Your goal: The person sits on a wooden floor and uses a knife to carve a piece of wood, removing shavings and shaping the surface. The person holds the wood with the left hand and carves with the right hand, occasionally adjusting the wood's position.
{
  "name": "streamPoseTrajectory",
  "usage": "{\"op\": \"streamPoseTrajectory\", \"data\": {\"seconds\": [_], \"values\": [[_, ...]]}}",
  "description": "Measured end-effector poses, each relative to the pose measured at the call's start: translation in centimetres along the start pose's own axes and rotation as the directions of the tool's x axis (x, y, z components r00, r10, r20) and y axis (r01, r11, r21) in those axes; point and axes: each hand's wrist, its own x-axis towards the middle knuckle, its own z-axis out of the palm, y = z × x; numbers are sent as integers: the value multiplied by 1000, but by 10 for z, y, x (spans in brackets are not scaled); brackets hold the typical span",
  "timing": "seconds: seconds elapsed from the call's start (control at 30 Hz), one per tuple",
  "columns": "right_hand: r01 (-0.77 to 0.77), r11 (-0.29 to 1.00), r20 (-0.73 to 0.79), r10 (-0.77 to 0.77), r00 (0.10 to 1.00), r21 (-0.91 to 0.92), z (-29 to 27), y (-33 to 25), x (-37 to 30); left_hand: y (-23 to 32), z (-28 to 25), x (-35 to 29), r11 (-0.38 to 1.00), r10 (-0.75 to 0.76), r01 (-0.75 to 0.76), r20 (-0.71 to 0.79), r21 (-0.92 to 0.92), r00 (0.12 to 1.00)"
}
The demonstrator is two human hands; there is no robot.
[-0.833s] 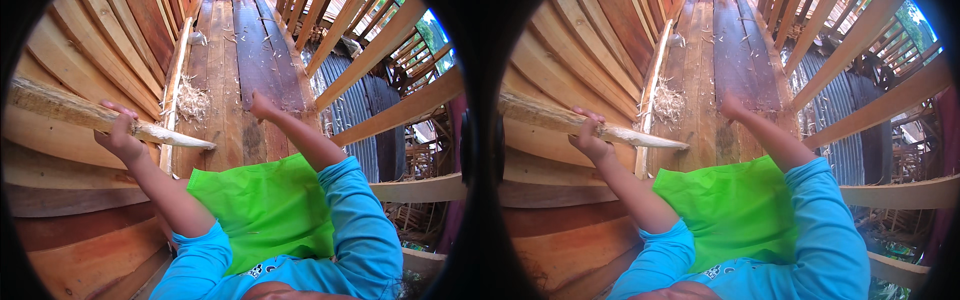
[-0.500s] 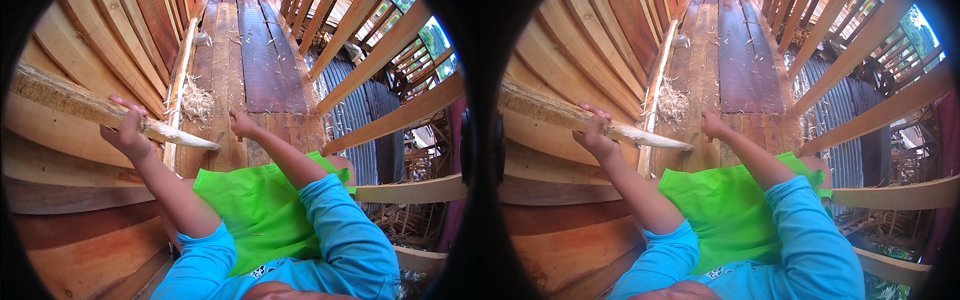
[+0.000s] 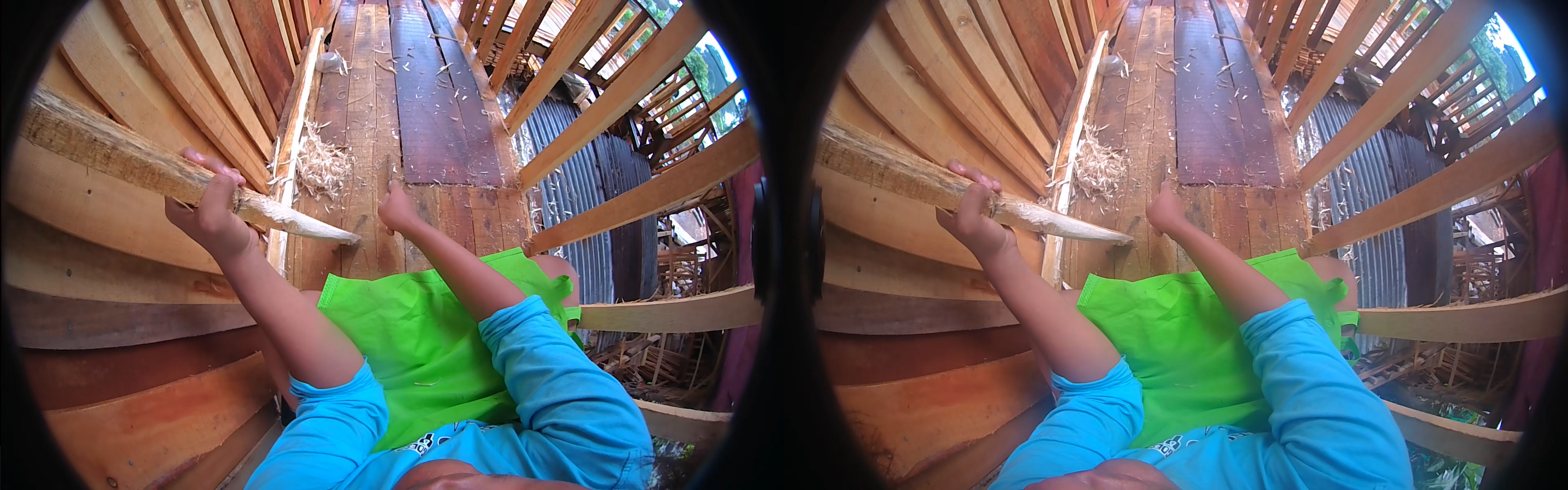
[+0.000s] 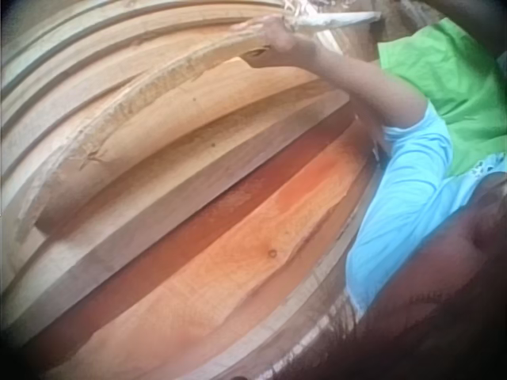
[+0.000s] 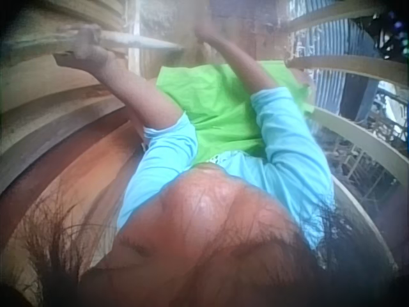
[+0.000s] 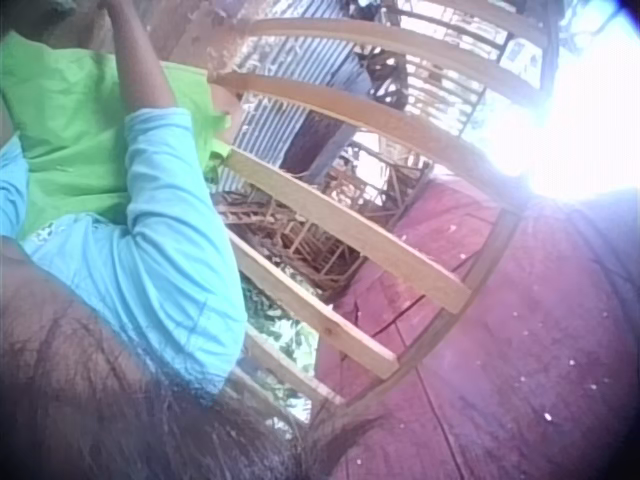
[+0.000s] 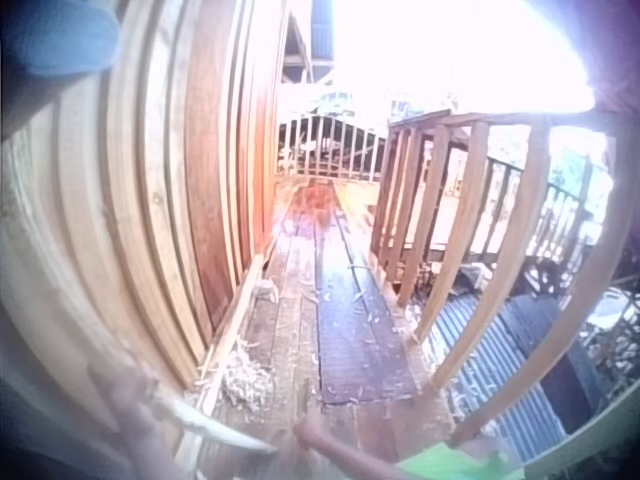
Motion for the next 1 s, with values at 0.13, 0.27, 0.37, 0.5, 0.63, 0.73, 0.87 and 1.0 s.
{"op": "streamPoseTrajectory", "data": {"seconds": [0.13, 0.27, 0.37, 0.5, 0.63, 0.73, 0.87, 1.0], "values": [[107, 994, 298, -102, 949, -1, -4, -8, -9, 3, -6, 1, 1000, 5, -5, -9, 17, 1000], [370, 902, -252, -420, 872, -224, 21, 54, 15, -1, 8, -2, 1000, -12, 12, 11, -13, 1000], [92, 964, -167, -136, 977, -249, 34, 41, 1, 1, -1, 0, 1000, -7, 6, 11, 9, 1000], [214, 963, 187, -182, 965, -166, 21, 23, -15, 1, -5, 1, 1000, 3, -3, 9, 10, 1000], [108, 983, -137, -128, 982, -146, 29, 20, -27, -2, -2, 1, 1000, 5, -5, 7, 1, 1000], [149, 978, 150, -127, 981, -148, 19, 13, -27, 0, -4, 1, 1000, 11, -11, 4, 9, 1000], [275, 961, 154, -276, 949, 28, 16, 18, -14, -1, -2, 1, 1000, 1, -1, 9, 0, 1000], [73, 995, -65, -78, 995, -74, 15, 16, -2, -2, 0, 0, 1000, -2, 2, 20, -3, 1000]]}}
